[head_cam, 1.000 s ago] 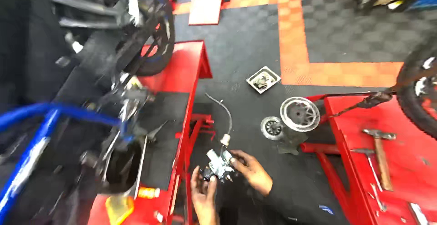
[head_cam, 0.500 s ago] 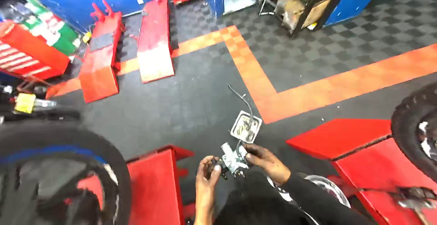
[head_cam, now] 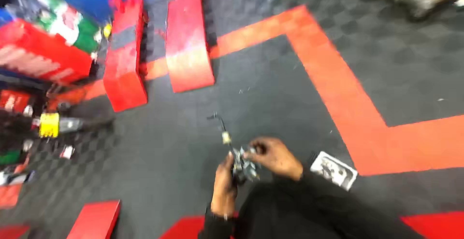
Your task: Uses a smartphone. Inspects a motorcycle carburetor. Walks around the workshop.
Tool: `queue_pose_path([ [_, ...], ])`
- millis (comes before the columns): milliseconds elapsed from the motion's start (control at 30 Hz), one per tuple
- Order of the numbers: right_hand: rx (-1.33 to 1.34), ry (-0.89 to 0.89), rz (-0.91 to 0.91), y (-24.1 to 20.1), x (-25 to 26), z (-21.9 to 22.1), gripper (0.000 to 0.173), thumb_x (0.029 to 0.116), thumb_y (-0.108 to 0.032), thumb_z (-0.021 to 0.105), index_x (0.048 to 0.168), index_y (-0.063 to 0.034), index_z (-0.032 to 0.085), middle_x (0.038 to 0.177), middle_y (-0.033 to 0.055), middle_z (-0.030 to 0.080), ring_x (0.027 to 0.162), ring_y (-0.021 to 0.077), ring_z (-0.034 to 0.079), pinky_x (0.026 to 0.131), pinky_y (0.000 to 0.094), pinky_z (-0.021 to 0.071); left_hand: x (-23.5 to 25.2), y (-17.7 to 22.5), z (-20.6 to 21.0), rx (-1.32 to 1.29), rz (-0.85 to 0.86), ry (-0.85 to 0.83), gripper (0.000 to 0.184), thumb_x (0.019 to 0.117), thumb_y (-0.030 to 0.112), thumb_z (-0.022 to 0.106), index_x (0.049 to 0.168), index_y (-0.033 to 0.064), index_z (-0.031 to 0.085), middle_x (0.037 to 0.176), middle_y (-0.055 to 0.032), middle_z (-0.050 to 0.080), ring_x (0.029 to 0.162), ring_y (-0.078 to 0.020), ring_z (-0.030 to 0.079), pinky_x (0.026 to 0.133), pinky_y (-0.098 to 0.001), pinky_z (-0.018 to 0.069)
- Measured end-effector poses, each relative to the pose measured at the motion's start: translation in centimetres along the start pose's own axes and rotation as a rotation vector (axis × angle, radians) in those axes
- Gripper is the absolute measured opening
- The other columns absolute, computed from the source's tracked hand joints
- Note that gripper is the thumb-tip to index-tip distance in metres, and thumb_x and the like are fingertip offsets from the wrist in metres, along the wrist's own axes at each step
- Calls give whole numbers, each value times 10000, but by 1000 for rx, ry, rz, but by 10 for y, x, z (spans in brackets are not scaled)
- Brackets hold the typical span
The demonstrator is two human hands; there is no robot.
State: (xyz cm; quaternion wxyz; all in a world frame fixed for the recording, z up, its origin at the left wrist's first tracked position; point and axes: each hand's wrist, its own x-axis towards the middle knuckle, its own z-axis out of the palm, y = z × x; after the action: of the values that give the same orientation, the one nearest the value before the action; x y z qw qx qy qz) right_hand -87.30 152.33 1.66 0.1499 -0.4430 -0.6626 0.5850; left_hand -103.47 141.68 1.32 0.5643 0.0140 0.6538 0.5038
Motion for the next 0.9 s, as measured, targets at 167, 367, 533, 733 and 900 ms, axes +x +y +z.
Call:
queue_pose_path([
  [167, -168, -256, -295, -174, 174, 76, 337, 908, -520, 697, 1040, -216, 762, 819, -75, 645, 687, 78, 588, 635, 337, 537, 31, 167, -92, -549, 81, 140, 420, 1109, 298, 351, 1102, 3, 649, 859, -145, 714, 721, -210, 710, 632, -380, 620],
  [367, -207, -507, -627, -341, 359, 261, 283, 964, -433, 679, 961, -157, 743, 819, -52, 672, 686, 68, 626, 608, 296, 562, 88, 327, -250, -1092, 199, 222, 370, 1086, 289, 333, 1106, 38, 603, 926, -191, 688, 795, -301, 708, 681, -481, 617],
  [533, -255, -649, -743, -477, 449, 458, 309, 983, -455, 643, 885, -172, 717, 760, -56, 663, 643, 73, 629, 567, 308, 563, 107, 448, -403, -1358, 274, 347, 433, 1098, 371, 282, 1147, 43, 560, 924, -210, 680, 752, -330, 703, 605, -477, 610],
  [733, -86, -756, -946, -615, 487, 643, 313, 1008, -327, 605, 1197, -101, 706, 1077, 10, 643, 862, 101, 637, 656, 274, 564, 98, 565, -582, -1590, 430, 462, 434, 1093, 411, 329, 1208, 65, 566, 985, -229, 661, 816, -364, 695, 681, -535, 603],
  [900, 295, -926, -1188, -693, 524, 815, 227, 912, -227, 735, 1106, -108, 737, 1303, 91, 588, 1236, 226, 571, 986, 374, 557, 116, 645, -752, -1649, 667, 626, 358, 1091, 251, 337, 985, 49, 614, 808, -145, 685, 717, -237, 714, 635, -404, 625],
])
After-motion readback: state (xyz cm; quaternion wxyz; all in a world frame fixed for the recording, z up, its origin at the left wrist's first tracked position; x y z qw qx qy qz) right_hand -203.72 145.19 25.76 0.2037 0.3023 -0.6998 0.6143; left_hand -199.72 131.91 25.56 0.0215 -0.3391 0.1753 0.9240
